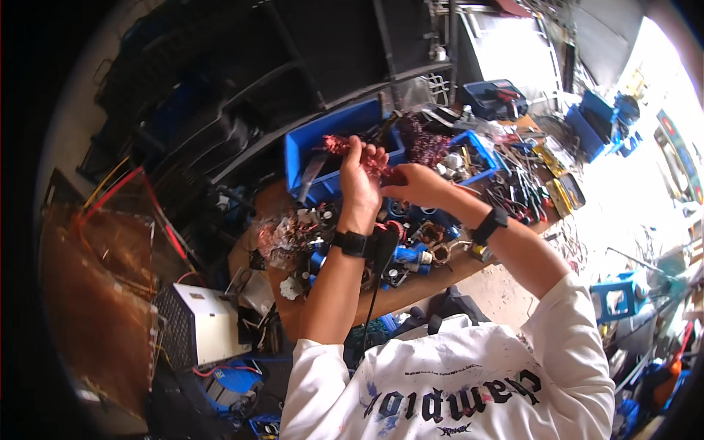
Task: The person winds a length of red copper wire around a small toroidal core to form a coil. They hold the core in one hand and wrap the wire with the other, occasionally adjusting the tension and alignment of the loops. The person continues this repetitive winding process throughout the clip.
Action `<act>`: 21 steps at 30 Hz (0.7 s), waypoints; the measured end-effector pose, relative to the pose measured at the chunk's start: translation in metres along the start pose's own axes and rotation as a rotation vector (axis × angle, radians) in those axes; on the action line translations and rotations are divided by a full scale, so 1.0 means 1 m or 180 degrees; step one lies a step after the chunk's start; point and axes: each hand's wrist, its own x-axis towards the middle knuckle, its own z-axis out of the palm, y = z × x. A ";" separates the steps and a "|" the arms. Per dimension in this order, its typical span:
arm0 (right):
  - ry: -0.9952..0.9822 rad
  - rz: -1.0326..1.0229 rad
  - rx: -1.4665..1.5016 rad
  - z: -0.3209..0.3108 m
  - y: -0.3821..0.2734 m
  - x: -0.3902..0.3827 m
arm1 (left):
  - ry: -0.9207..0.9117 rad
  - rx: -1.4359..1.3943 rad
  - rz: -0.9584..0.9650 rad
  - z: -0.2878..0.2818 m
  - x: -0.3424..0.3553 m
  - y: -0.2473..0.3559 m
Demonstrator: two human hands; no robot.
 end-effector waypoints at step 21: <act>0.1221 -0.0123 0.0001 -0.003 0.150 0.079 | 0.2078 0.1048 -0.0049 0.046 0.127 -0.105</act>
